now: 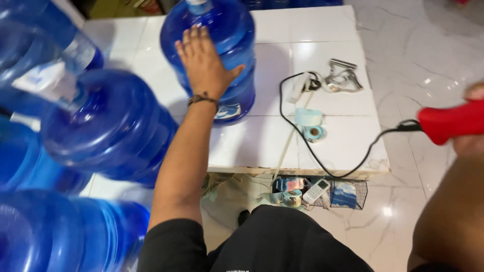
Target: The person uses a red heat gun to apply heat to the neck of large blue water bottles while rotating them by hand. They then pick up a roll of labels, peel off a label, and apply it to the bottle's neck. This process is repeated for multiple bottles.
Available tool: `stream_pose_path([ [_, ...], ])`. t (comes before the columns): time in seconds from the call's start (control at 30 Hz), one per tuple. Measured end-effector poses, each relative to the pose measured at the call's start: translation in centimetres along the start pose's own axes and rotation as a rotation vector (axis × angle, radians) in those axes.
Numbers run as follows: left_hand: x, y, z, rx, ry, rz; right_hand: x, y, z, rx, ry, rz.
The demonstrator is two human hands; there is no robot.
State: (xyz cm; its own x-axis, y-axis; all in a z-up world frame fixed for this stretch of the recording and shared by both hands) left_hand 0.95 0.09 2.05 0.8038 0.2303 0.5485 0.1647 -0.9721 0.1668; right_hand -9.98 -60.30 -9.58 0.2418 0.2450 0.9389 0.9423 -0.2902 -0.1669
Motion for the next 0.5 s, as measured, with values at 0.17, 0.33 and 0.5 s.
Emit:
stream_pose_path([
  [0.17, -0.2, 0.3, 0.4, -0.021, 0.001, 0.035, 12.5, -12.4, 8.1, 0.210, 0.356, 0.380],
  [0.33, -0.3, -0.1, 0.8, -0.054, 0.132, 0.070, 15.0, -13.9, 10.2, 0.182, 0.440, 0.366],
  [0.5, 0.1, 0.0, 0.2, 0.029, -0.045, 0.015, 15.1, -13.1, 10.2, 0.197, 0.368, 0.253],
])
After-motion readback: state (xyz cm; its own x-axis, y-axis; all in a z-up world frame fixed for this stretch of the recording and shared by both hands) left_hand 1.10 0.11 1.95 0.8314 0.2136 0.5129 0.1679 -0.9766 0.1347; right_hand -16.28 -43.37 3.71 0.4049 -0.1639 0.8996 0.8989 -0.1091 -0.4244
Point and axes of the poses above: each hand's wrist, its own x-axis towards the middle knuckle, its own z-axis out of the palm, y = z × x, the point moved 2 cm from there along x, towards the middle knuckle, and after that the axes turned 11 degrees about -z, right-handed, at the moved point
